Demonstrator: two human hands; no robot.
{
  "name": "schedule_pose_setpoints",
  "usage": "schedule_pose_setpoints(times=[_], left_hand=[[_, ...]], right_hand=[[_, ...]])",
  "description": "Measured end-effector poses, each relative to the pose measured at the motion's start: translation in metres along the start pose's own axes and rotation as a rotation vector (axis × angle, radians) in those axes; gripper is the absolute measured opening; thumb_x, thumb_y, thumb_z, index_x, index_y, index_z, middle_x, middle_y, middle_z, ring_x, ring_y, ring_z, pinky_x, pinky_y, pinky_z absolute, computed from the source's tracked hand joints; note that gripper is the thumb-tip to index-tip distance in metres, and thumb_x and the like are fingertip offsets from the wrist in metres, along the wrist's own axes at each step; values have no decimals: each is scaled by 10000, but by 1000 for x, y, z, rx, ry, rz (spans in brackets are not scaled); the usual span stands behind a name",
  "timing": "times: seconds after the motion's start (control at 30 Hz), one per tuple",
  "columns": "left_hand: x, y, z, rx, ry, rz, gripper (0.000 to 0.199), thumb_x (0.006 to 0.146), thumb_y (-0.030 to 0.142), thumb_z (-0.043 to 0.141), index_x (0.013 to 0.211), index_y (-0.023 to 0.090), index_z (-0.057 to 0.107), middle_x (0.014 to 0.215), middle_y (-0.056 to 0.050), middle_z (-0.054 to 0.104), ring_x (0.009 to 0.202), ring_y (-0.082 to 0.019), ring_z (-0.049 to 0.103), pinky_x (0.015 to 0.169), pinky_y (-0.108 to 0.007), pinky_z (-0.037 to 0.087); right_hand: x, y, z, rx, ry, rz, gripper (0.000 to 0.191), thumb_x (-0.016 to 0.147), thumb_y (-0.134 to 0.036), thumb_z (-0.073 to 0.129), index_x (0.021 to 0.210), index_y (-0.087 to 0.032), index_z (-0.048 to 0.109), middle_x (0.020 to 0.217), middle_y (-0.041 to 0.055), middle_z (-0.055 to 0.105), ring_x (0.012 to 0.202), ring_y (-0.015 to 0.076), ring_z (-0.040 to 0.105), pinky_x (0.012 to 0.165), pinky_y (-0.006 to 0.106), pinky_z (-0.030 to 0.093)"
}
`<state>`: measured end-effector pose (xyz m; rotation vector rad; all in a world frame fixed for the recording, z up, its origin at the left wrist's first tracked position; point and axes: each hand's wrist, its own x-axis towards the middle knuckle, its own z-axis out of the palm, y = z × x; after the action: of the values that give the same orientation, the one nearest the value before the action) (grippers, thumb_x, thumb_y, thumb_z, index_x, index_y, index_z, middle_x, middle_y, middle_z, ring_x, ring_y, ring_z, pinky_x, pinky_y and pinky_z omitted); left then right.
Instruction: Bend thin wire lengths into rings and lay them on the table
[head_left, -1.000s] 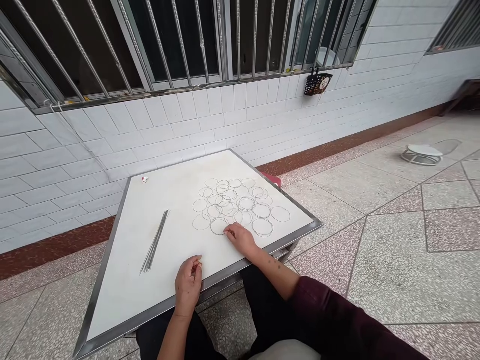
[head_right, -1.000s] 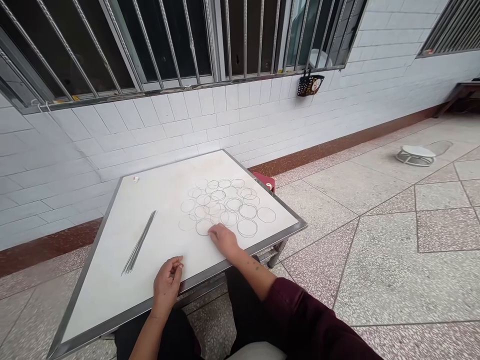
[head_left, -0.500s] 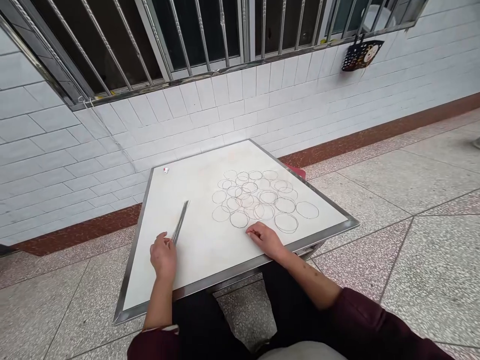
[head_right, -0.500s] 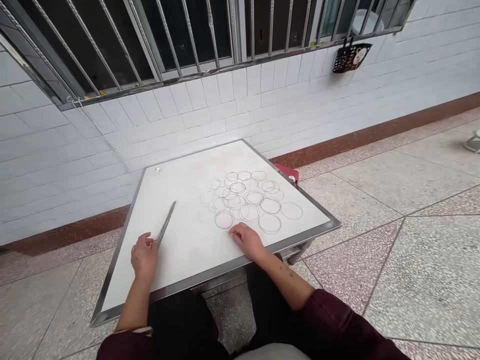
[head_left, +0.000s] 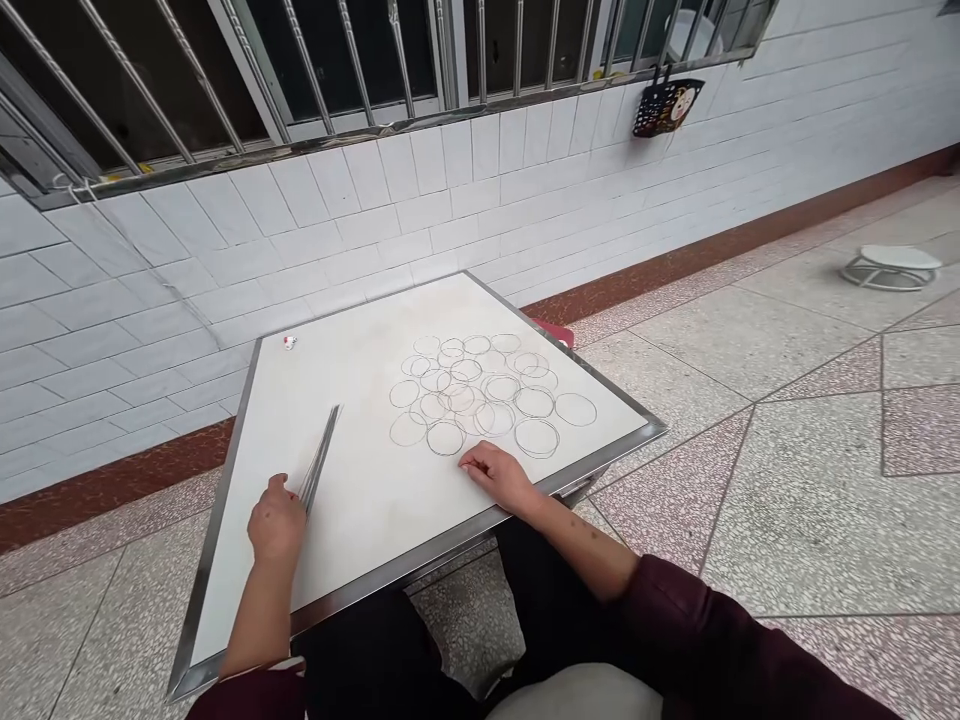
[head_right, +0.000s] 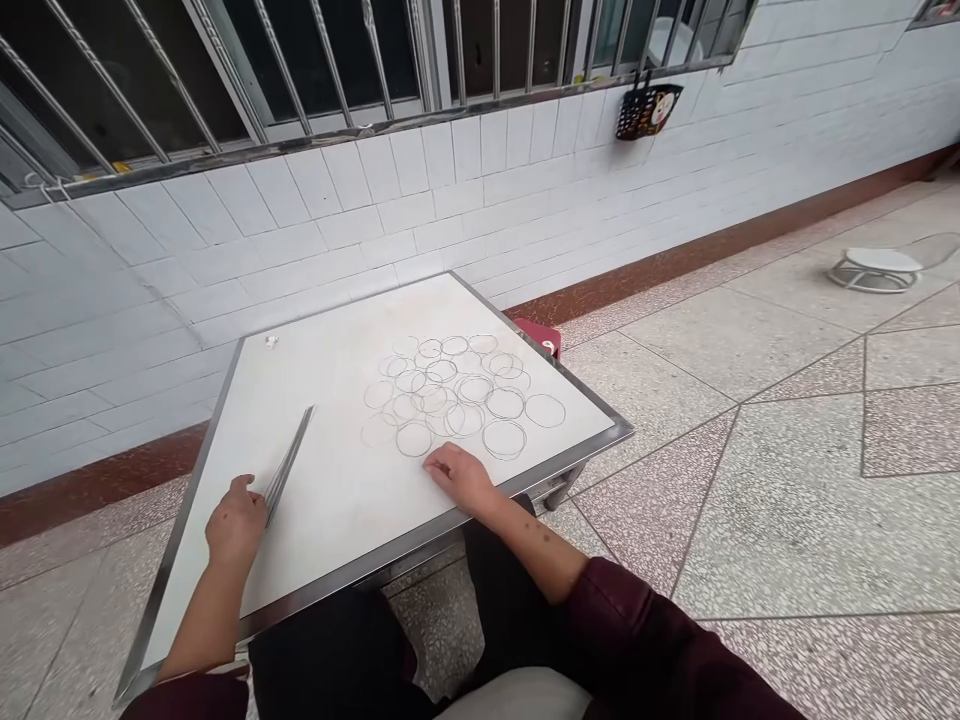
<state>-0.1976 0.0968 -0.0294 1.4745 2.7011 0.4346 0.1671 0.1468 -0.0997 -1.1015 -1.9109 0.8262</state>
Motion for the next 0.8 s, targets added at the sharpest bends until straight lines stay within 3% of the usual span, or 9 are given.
schedule_pose_setpoints(times=[0.4,0.63,0.8], left_hand=[[11,8,-1,159,-84,0,490,879,120,330,1342,50,474,1087,-244,679,994,-366,660,731,-407,473],[22,10,1,212,-133,20,426,776,37,397,1171,12,554,907,-252,689,882,-387,679,669,-405,463],[27,7,8,205,-115,56,416,708,29,446,1098,-41,572,964,-329,661,946,-443,659,695,-446,467]], right_hand=[[1,-2,-1,9,1,-8,131,878,-162,569,896,-227,681,869,6,606,749,137,581,695,255,434],[2,-4,-2,6,-1,-15,128,872,-152,580,885,-225,684,835,1,587,764,139,586,723,255,446],[2,-5,-3,13,2,-15,137,865,-143,586,904,-228,686,850,0,588,753,133,583,712,252,445]])
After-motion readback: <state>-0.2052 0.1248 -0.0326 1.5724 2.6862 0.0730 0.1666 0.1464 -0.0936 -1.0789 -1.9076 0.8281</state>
